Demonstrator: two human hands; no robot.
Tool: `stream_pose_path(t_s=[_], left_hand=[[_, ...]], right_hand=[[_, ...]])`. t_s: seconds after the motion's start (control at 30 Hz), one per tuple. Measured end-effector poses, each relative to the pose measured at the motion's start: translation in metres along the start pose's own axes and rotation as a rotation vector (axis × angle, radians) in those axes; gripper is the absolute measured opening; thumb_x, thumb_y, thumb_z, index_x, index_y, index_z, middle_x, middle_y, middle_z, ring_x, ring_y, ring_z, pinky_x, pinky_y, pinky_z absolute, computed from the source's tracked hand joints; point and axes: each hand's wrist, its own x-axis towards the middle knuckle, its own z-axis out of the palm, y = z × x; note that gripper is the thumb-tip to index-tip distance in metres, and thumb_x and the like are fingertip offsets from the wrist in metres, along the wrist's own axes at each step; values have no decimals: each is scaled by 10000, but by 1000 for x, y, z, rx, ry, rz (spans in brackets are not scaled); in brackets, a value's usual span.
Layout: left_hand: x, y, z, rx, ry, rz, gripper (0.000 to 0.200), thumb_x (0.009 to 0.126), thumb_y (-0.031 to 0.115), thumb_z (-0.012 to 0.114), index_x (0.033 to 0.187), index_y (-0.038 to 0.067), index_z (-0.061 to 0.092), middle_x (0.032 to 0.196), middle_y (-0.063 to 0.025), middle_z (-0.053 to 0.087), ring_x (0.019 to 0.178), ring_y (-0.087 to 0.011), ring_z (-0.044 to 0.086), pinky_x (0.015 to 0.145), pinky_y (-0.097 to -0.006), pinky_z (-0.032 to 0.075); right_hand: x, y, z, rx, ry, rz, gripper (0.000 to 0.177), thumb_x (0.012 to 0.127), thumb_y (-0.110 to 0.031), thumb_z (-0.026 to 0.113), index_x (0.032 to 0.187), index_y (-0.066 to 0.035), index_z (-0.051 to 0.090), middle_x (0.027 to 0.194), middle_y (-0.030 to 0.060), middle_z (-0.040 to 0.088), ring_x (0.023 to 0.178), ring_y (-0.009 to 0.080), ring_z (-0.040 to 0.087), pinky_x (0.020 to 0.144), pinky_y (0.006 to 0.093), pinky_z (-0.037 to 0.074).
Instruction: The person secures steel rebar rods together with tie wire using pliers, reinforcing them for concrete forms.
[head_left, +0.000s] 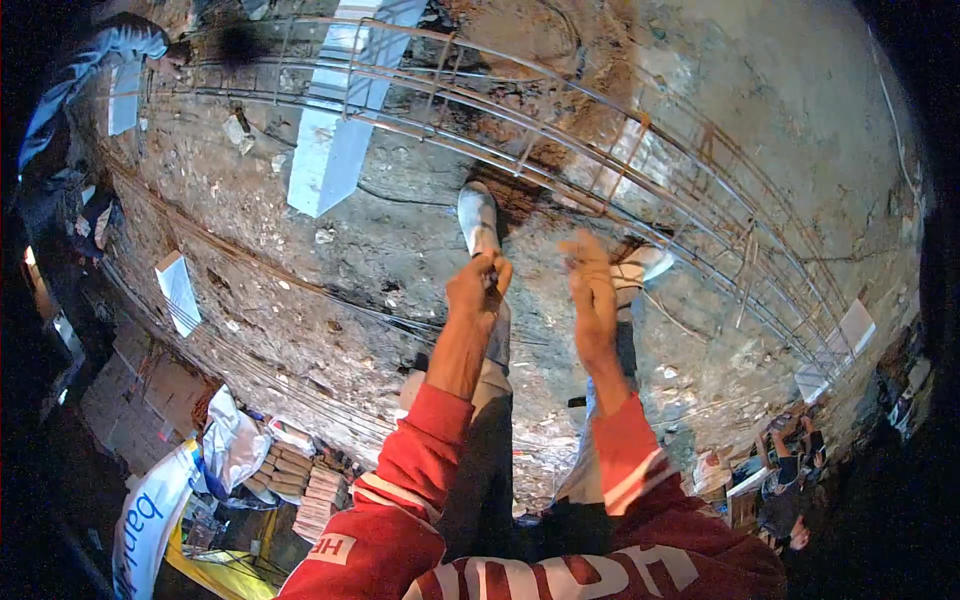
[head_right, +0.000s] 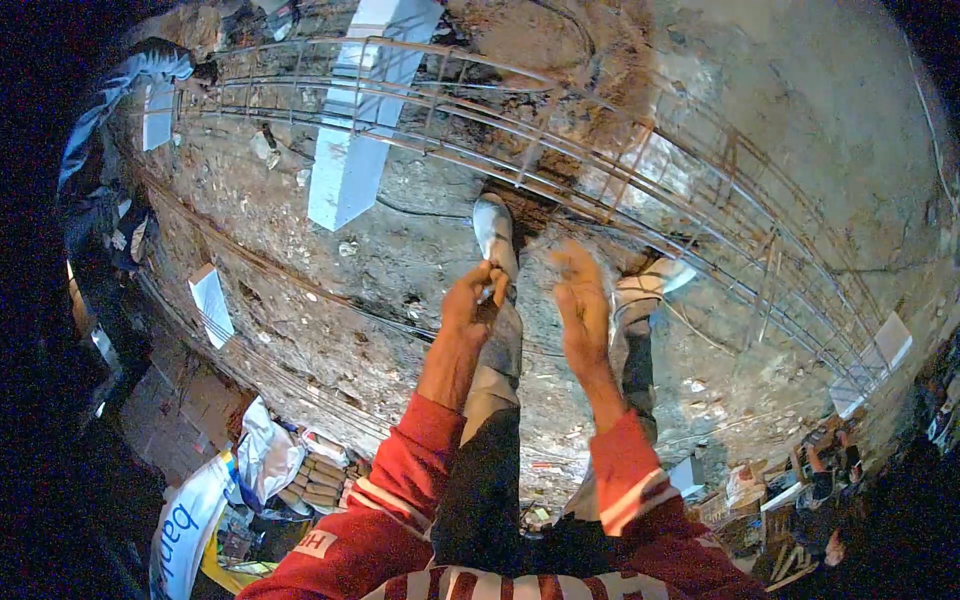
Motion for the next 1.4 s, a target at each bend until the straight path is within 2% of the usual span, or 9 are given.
stream_pose_path(t_s=[0.17, 0.33, 0.4, 0.47, 0.53, 0.67, 0.97, 1.37, 1.4], left_hand=[[-2, 32, -33, -226, -65, -301, 134, 893, 45, 547, 960, -70, 563, 836, -121, 599, 696, -206, 616, 695, -286, 585], [-8, 52, -56, -61, -256, -480, 193, 915, 150, 571, 954, -38, 589, 799, -102, 621, 663, -189, 626, 572, -261, 553], [-14, 68, -58, 337, -298, -384, 274, 910, 243, 591, 954, -25, 630, 784, -104, 642, 642, -188, 622, 535, -269, 504], [-32, 95, -42, 1490, -84, 135, 344, 900, 309, 602, 1022, -9, 652, 786, -107, 647, 630, -197, 615, 542, -274, 473], [-35, 110, -29, 1458, -163, 367, 354, 877, 342, 630, 1006, 17, 688, 775, -121, 647, 639, -177, 610, 564, -282, 468], [-17, 114, -5, 923, -407, 545, 293, 868, 278, 667, 904, -10, 713, 704, -30, 625, 606, -95, 536, 534, -232, 423], [27, 93, 10, 1311, -495, 738, 220, 803, 206, 680, 828, -11, 706, 673, -121, 657, 592, -189, 605, 562, -311, 464], [97, 116, 98, 1704, -556, 1622, 232, 712, 148, 700, 927, 70, 658, 916, -178, 601, 876, -371, 574, 734, -461, 444], [101, 118, 106, 1829, -628, 1614, 268, 706, 188, 706, 948, 83, 661, 931, -177, 615, 888, -373, 588, 757, -469, 448]], right_hand=[[19, 7, 55, 539, -221, 405, 330, 947, -307, 487, 1083, -11, 541, 773, -17, 435, 691, 98, 414, 709, 288, 365], [27, -32, 91, 973, -104, 612, 261, 977, -234, 466, 1042, -1, 564, 694, -38, 352, 612, 84, 342, 589, 247, 317], [35, -3, 81, 691, -165, 488, 299, 935, -241, 537, 1093, 13, 552, 680, -50, 329, 607, 91, 332, 601, 245, 320], [41, 12, 81, 455, -218, 402, 306, 948, -269, 520, 1079, 1, 584, 693, -35, 378, 643, 106, 389, 626, 248, 338], [38, 18, 95, -413, -165, 232, 272, 937, -248, 527, 982, -7, 647, 688, -9, 500, 634, 104, 461, 592, 276, 379], [12, 44, 115, -546, -230, 213, 225, 864, -189, 590, 929, 3, 686, 648, 92, 635, 560, 140, 574, 546, 303, 440], [1, 62, 91, 130, -41, 665, 188, 892, -179, 590, 974, -24, 656, 704, -21, 548, 524, 57, 412, 453, 226, 308], [67, 287, 98, -26, 417, 406, 304, 902, -274, 564, 1045, -30, 674, 943, 61, 694, 807, 202, 641, 712, 311, 490], [80, 286, 103, 438, 479, 435, 319, 890, -291, 575, 1038, -28, 678, 947, 66, 696, 817, 210, 644, 732, 309, 493]])
